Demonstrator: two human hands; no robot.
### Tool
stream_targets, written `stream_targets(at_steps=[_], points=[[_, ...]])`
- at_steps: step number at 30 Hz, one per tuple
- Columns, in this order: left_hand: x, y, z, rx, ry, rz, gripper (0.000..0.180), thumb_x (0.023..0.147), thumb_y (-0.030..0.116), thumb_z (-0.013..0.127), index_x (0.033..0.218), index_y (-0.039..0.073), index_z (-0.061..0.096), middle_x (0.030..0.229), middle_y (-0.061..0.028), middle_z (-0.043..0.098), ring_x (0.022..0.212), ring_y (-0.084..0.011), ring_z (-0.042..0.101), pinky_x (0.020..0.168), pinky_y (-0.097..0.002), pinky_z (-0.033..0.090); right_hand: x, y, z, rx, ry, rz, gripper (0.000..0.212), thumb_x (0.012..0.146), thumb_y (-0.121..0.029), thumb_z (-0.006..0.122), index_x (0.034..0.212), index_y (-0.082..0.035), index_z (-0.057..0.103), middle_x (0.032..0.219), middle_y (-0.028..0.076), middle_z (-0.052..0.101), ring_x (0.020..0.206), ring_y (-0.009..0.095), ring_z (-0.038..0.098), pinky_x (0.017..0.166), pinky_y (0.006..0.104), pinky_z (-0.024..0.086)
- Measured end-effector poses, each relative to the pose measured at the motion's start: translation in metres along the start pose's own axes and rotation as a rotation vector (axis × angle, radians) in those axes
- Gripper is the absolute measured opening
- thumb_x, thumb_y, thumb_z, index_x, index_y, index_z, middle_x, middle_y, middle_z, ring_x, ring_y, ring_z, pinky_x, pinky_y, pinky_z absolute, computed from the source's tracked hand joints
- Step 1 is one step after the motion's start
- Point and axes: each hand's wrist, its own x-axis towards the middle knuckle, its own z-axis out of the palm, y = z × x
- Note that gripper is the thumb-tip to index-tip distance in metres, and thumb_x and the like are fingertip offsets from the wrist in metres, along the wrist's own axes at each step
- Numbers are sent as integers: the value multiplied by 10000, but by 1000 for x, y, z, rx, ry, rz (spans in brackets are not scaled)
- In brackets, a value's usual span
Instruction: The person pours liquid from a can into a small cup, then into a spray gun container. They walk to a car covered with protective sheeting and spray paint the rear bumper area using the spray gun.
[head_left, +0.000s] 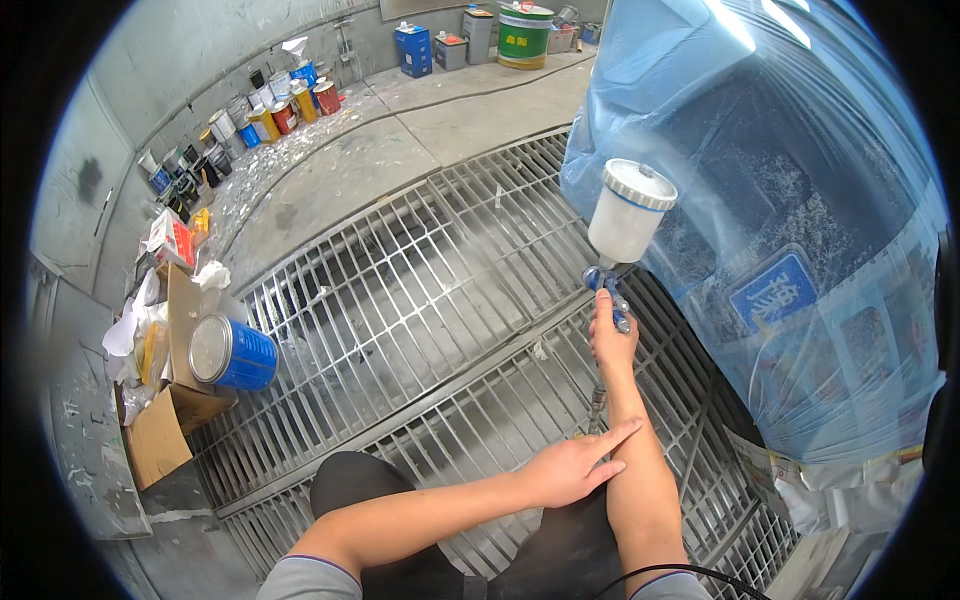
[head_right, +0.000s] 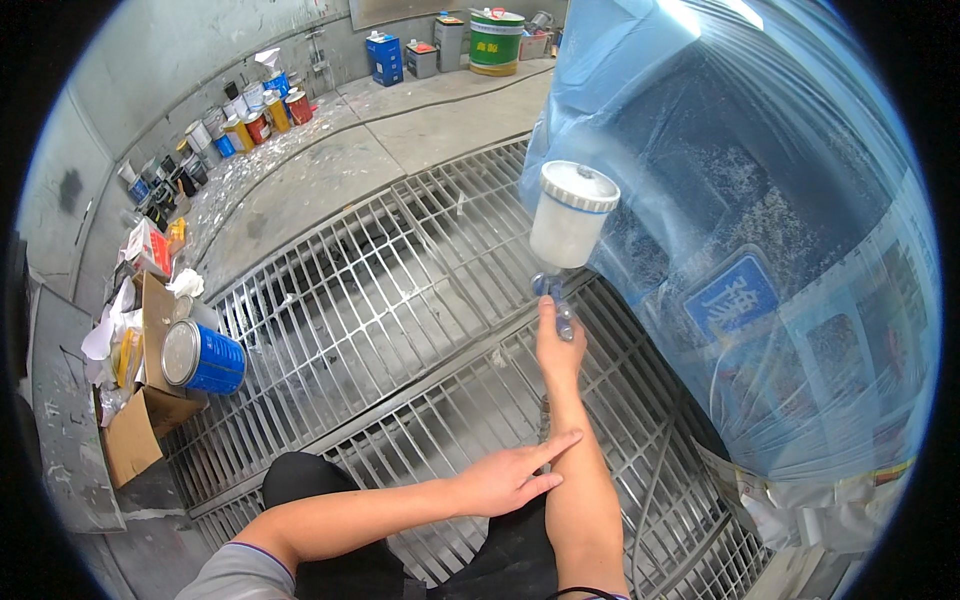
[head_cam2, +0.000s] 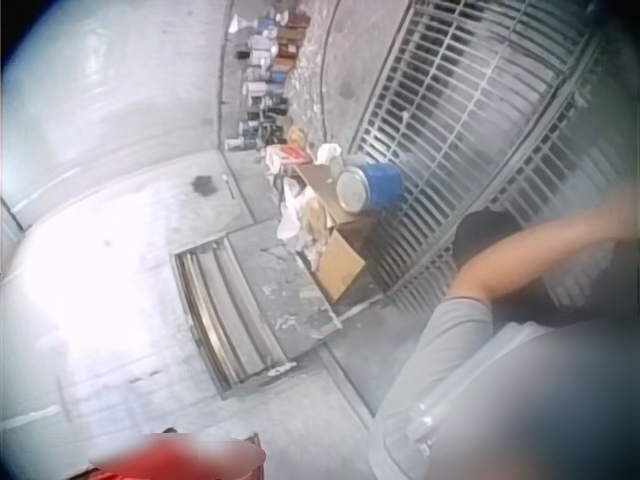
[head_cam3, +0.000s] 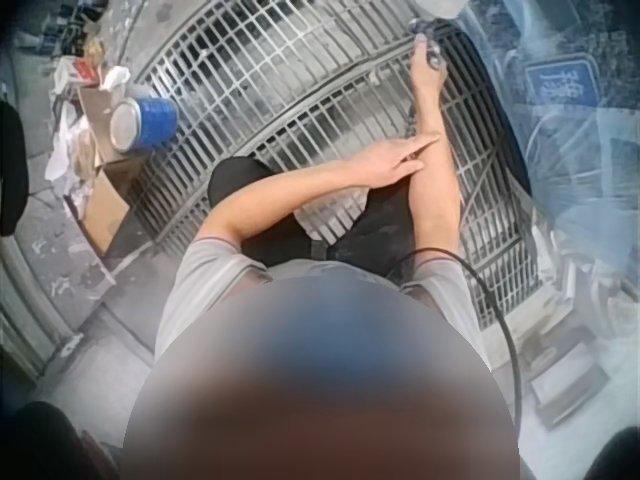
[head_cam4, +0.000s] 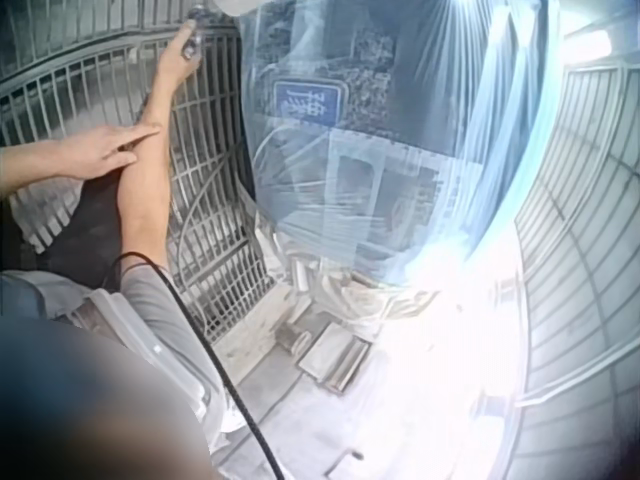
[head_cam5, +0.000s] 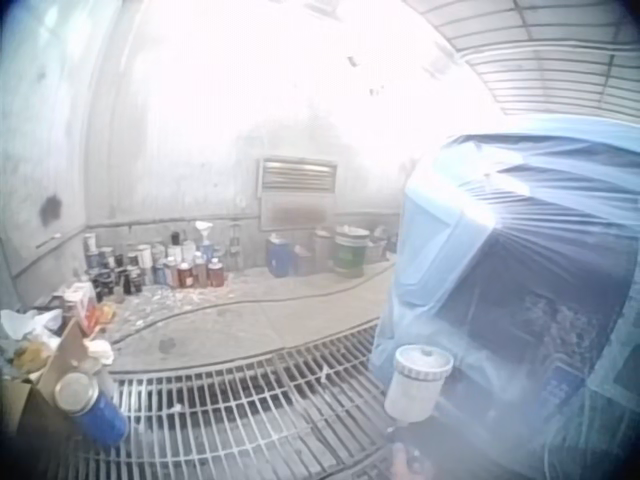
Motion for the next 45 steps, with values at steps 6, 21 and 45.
stream_targets(at_steps=[6,21,45], points=[[-3,-1,-3,-3,-5,-14,705,1124,298,540,1732,237,189,1415,-281,635,1298,-492,607,1087,-511,505,-15,-22,1,-22,-70,65,607,974,-562,734,873,37,742,728,85,701,725,189,661,712,383,521],[-6,-8,1,80,108,70,681,1124,400,523,1723,274,223,1083,-233,707,1021,-444,703,916,-527,570,-13,-17,5,-129,-14,-15,635,975,-576,712,965,56,768,828,188,759,827,302,738,823,444,550],[-11,-7,-2,152,108,71,672,1129,423,506,1722,299,215,1050,-203,709,965,-428,710,857,-523,585,-13,-19,5,-133,-1,17,626,987,-566,697,959,57,742,856,211,746,857,343,721,838,469,533]])
